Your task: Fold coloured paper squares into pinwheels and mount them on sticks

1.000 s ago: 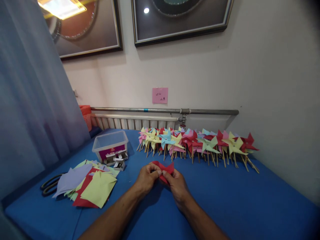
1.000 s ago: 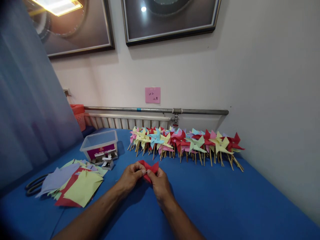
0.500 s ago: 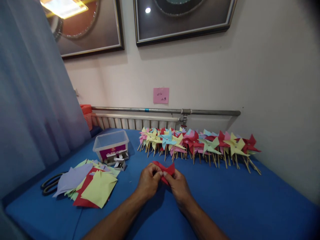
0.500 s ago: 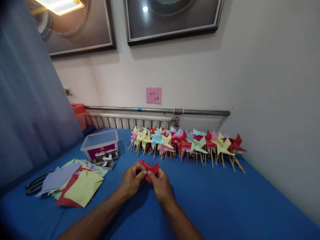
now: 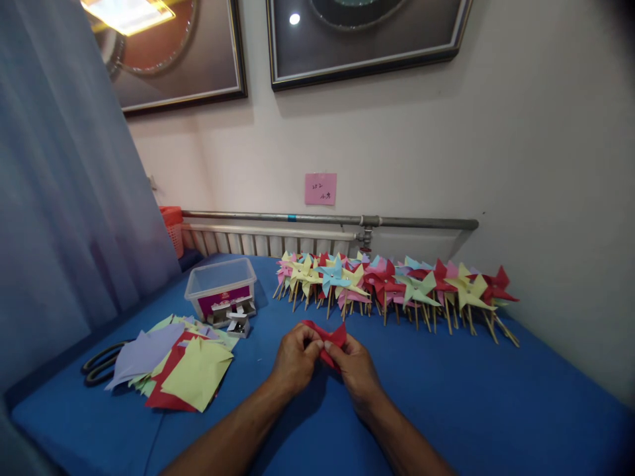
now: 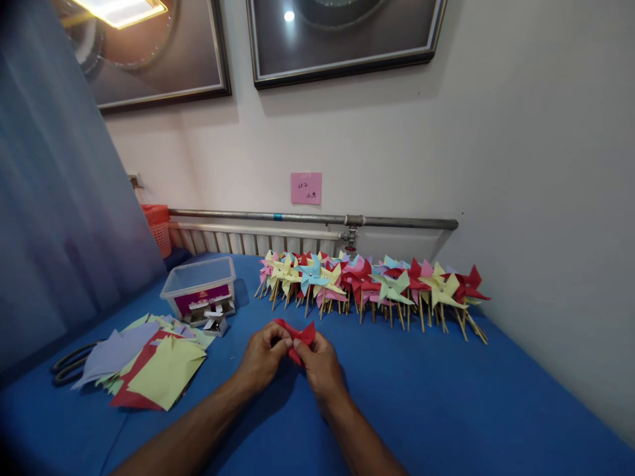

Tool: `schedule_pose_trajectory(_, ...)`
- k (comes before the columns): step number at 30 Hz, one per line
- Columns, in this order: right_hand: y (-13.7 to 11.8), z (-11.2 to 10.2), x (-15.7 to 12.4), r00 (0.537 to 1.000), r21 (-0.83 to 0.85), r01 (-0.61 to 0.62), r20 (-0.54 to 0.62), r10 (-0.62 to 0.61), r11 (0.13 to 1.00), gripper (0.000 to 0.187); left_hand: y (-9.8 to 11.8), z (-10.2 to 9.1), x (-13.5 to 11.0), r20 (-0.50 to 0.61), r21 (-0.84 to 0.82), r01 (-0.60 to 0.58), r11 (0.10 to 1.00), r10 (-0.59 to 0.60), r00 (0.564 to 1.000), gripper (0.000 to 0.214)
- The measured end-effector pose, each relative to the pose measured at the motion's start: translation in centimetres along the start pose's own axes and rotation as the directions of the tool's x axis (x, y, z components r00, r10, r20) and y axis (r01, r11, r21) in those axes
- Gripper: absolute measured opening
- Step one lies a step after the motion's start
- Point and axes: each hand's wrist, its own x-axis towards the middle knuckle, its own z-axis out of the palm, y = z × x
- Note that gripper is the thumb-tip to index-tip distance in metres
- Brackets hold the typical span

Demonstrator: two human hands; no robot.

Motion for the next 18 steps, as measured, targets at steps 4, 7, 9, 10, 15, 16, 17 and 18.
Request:
schedule_pose_trajectory(4, -0.21, 0.00, -0.17, 0.999, 0.040, -0.034, 0.004, 0.034, 0.999, 0.032, -0.07, -0.07, 0.08, 0.009, 0.021, -0.010, 1.000, 0.010, 1.000, 0.013)
schedule_pose_trajectory(7, -0.27, -0.04, -0.16, 0.999, 0.042, -0.041, 0.016, 0.040, 0.998, 0.033, -0.11, -0.13, 0.12, 0.015, 0.044, -0.012, 0.999, 0.011, 1.000, 0.014)
schedule_pose_trajectory(9, -0.26, -0.07, -0.09, 0.999, 0.054, -0.043, 0.023, 0.042, 0.998, 0.034, -0.15, -0.15, 0.12, 0.012, 0.063, -0.015, 0.998, 0.014, 1.000, 0.014)
schedule_pose_trajectory(10, -0.25, -0.08, -0.05, 0.999, 0.058, -0.043, 0.031, 0.041, 0.997, 0.035, -0.19, -0.15, 0.11, 0.011, 0.071, -0.016, 0.997, 0.016, 1.000, 0.014)
schedule_pose_trajectory(15, -0.22, -0.20, -0.10, 0.996, 0.037, -0.045, 0.076, 0.042, 0.998, 0.036, -0.51, -0.13, 0.08, 0.017, 0.075, -0.007, 0.997, 0.006, 1.000, 0.013)
schedule_pose_trajectory(16, -0.23, -0.23, -0.13, 0.996, 0.033, -0.046, 0.074, 0.044, 0.998, 0.035, -0.56, -0.14, 0.09, 0.017, 0.070, -0.006, 0.998, 0.005, 1.000, 0.013)
schedule_pose_trajectory(17, -0.27, -0.26, -0.17, 0.996, 0.026, -0.046, 0.071, 0.045, 0.999, 0.035, -0.58, -0.16, 0.10, 0.016, 0.064, -0.005, 0.998, 0.004, 1.000, 0.013)
schedule_pose_trajectory(18, -0.32, -0.28, -0.21, 0.997, 0.019, -0.045, 0.067, 0.044, 0.999, 0.034, -0.57, -0.18, 0.11, 0.013, 0.059, -0.002, 0.998, 0.001, 1.000, 0.013)
